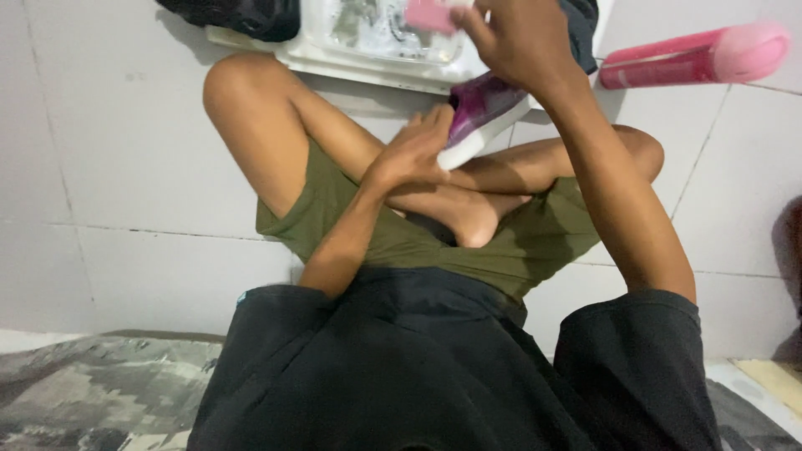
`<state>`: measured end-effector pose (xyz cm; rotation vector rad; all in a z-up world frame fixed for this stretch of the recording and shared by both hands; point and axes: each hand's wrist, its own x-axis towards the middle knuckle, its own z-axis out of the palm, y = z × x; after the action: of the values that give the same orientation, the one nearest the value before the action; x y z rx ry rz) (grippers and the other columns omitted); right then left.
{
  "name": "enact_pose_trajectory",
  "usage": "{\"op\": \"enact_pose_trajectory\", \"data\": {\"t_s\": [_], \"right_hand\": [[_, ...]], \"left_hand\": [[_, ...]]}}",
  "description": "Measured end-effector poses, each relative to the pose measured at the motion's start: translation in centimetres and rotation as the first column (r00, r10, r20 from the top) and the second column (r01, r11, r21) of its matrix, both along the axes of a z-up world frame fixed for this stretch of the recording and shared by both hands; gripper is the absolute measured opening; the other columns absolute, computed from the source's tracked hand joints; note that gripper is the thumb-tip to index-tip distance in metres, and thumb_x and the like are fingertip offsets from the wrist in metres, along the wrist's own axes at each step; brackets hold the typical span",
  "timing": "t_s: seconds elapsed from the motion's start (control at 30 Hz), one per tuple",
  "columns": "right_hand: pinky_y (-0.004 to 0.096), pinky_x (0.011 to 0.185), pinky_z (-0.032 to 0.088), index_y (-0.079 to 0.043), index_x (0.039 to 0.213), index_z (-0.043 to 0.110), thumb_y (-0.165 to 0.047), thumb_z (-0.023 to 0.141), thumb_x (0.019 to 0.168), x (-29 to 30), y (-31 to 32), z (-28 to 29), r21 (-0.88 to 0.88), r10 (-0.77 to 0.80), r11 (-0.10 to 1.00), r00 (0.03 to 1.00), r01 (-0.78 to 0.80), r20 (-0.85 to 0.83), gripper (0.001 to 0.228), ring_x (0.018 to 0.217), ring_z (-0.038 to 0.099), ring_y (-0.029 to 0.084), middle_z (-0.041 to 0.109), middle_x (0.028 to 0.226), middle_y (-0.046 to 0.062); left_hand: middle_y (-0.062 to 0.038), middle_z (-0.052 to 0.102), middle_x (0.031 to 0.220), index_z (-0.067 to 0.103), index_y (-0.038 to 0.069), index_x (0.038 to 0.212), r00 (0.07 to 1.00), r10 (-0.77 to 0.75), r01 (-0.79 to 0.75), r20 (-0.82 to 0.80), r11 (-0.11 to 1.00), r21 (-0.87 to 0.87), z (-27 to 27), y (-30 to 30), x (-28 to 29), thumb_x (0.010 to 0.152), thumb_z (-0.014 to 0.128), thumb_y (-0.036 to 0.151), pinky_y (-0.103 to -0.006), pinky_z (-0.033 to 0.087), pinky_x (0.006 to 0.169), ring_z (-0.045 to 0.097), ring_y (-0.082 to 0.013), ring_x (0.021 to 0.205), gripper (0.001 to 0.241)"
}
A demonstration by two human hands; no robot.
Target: The person scrubs a purple sneaker with a pink brush and soapy water, focusing on the upper, sides, and sole. They repeatedly dip the brush into a white basin and wipe the shoe with a dark cloth.
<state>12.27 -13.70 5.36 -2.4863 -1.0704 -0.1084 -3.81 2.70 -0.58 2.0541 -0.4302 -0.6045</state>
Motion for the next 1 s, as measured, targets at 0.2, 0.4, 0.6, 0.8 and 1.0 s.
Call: {"op": "enact_pose_trajectory", "data": {"t_s": [0.2, 0.4, 0.6, 0.8, 1.0], "right_hand": [[0.043, 0.051, 0.032, -0.014, 0.074, 0.056, -0.045, 0.065, 0.123, -1.5, -2.4, -0.8, -0.168, -0.126, 0.98, 0.982, 0.102, -0.139, 0.059, 0.058, 0.05, 0.024, 0.055, 0.065, 0.0], [0.042, 0.046, 0.034, -0.017, 0.077, 0.07, -0.047, 0.076, 0.119, -2.0, -4.1, 0.4, -0.159, -0.123, 0.978, 0.988, 0.137, 0.095, 0.051, 0.054, 0.059, 0.027, 0.062, 0.063, 0.003], [0.042, 0.073, 0.036, -0.012, 0.087, 0.047, -0.042, 0.066, 0.119, -7.9, -9.4, -2.2, 0.072, -0.387, 0.915, 0.915, 0.396, -0.119, 0.048, 0.066, 0.046, 0.021, 0.052, 0.073, 0.0], [0.047, 0.052, 0.037, -0.011, 0.089, 0.058, -0.054, 0.04, 0.112, -16.3, -7.9, -5.7, 0.001, -0.469, 0.875, 0.848, 0.484, -0.246, 0.052, 0.055, 0.057, 0.034, 0.059, 0.063, 0.015], [0.049, 0.058, 0.033, -0.011, 0.07, 0.056, -0.065, 0.045, 0.112, -15.1, -10.5, -4.8, -0.186, -0.689, 0.724, 0.688, 0.664, -0.228, 0.068, 0.06, 0.055, 0.031, 0.057, 0.061, 0.013]], "left_hand": [[-0.018, 0.034, 0.127, 0.039, 0.0, 0.138, 0.969, 0.134, -0.12, 0.209, 0.989, -0.082, 2.4, 1.4, 0.9, 0.065, 0.064, 0.011, -0.0454, 0.042, 0.097, 0.04, -0.0375, 0.111, 0.078], [-0.02, 0.026, 0.145, 0.046, 0.02, 0.142, 0.943, 0.277, -0.276, 0.183, 0.961, -0.033, 2.9, 1.3, 0.4, 0.069, 0.065, 0.01, -0.0579, 0.042, 0.105, 0.037, -0.0466, 0.137, 0.075], [-0.015, 0.028, 0.135, 0.046, 0.014, 0.135, 0.803, 0.568, -0.525, 0.178, 0.817, -0.239, 0.9, 0.2, -0.1, 0.068, 0.051, -0.007, -0.0398, 0.049, 0.105, 0.045, -0.0373, 0.131, 0.07], [-0.012, 0.041, 0.133, 0.043, 0.013, 0.144, 0.825, 0.52, -0.382, 0.221, 0.801, -0.461, 2.9, -0.7, -0.1, 0.073, 0.067, 0.013, -0.038, 0.045, 0.113, 0.048, -0.0272, 0.128, 0.075], [-0.011, 0.044, 0.126, 0.046, 0.011, 0.134, 0.73, 0.573, -0.302, 0.372, 0.759, -0.576, 3.0, -2.6, -0.4, 0.07, 0.067, 0.007, -0.0414, 0.041, 0.11, 0.047, -0.0278, 0.122, 0.068]]}}
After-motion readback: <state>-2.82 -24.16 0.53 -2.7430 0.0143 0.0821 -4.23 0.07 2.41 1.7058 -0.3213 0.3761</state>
